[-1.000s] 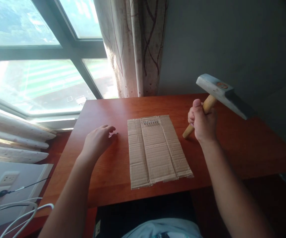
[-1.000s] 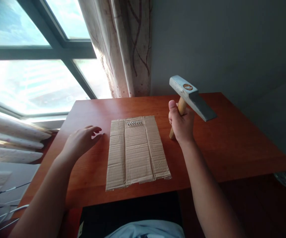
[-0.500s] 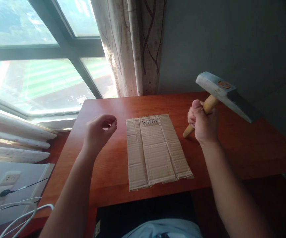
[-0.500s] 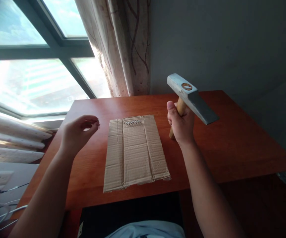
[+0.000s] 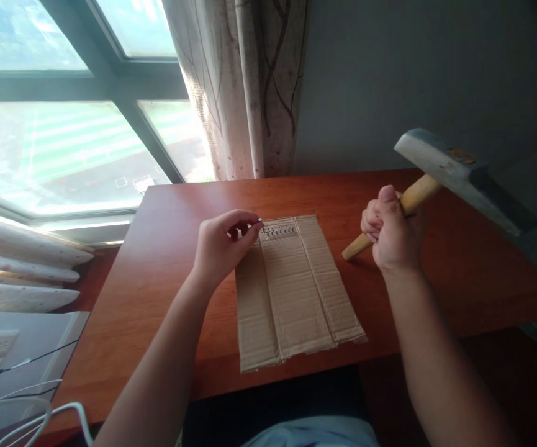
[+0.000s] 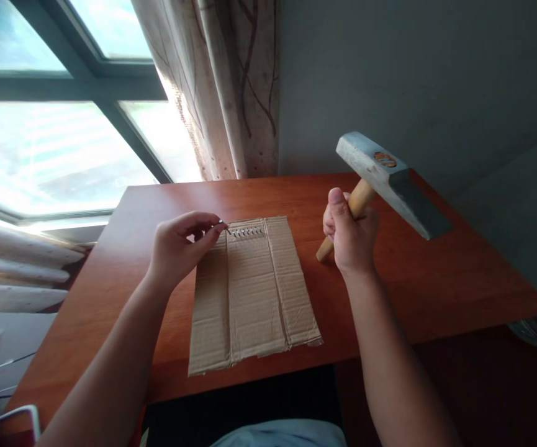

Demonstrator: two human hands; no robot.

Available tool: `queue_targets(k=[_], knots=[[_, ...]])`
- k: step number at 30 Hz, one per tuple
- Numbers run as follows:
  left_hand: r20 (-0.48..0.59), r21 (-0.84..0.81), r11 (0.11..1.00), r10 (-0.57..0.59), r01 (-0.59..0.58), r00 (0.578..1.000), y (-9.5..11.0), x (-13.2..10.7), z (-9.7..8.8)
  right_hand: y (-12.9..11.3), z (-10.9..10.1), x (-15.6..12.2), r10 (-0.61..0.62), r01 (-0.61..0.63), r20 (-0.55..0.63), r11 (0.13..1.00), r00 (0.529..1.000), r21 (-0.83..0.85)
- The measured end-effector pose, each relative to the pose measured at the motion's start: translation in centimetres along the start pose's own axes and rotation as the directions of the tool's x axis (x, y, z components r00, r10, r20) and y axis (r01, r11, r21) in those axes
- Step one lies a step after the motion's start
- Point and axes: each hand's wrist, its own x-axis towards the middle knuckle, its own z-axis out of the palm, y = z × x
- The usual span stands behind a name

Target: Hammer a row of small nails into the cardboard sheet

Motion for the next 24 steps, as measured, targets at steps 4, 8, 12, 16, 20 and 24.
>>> queue_targets(k=[4, 8, 12, 16, 20, 24], knots=[[0.002, 0.046, 0.999, -0.011, 0.011, 1.000, -0.41, -0.39, -0.10, -0.18, -0.26, 0.25, 0.001, -0.001, -0.009, 1.000, 1.000, 0.013], [0.005, 0.062, 0.998, -0.007, 0.006, 1.000, -0.37, -0.49, 0.02, -0.08, -0.55, 0.46, -0.011, 0.011, -0.025, 0.999, 1.000, 0.031], [0.005, 0.069, 0.998, -0.006, 0.005, 1.000, -0.35, -0.51, 0.08, -0.12, -0.59, 0.40, -0.018, 0.018, -0.025, 1.000, 1.000, 0.014], [0.007, 0.078, 0.997, -0.006, 0.006, 1.000, -0.32, -0.52, 0.00, -0.29, -0.48, 0.29, -0.013, 0.013, -0.025, 1.000, 1.000, 0.005], [0.001, 0.083, 0.997, 0.001, -0.001, 1.000, -0.20, -0.56, -0.04, -0.37, -0.44, 0.28, -0.012, 0.012, -0.024, 1.000, 1.000, 0.005], [-0.006, 0.091, 0.996, 0.002, -0.002, 1.000, -0.16, -0.61, -0.05, -0.35, -0.49, 0.30, -0.015, 0.015, -0.019, 1.000, 1.000, 0.011]])
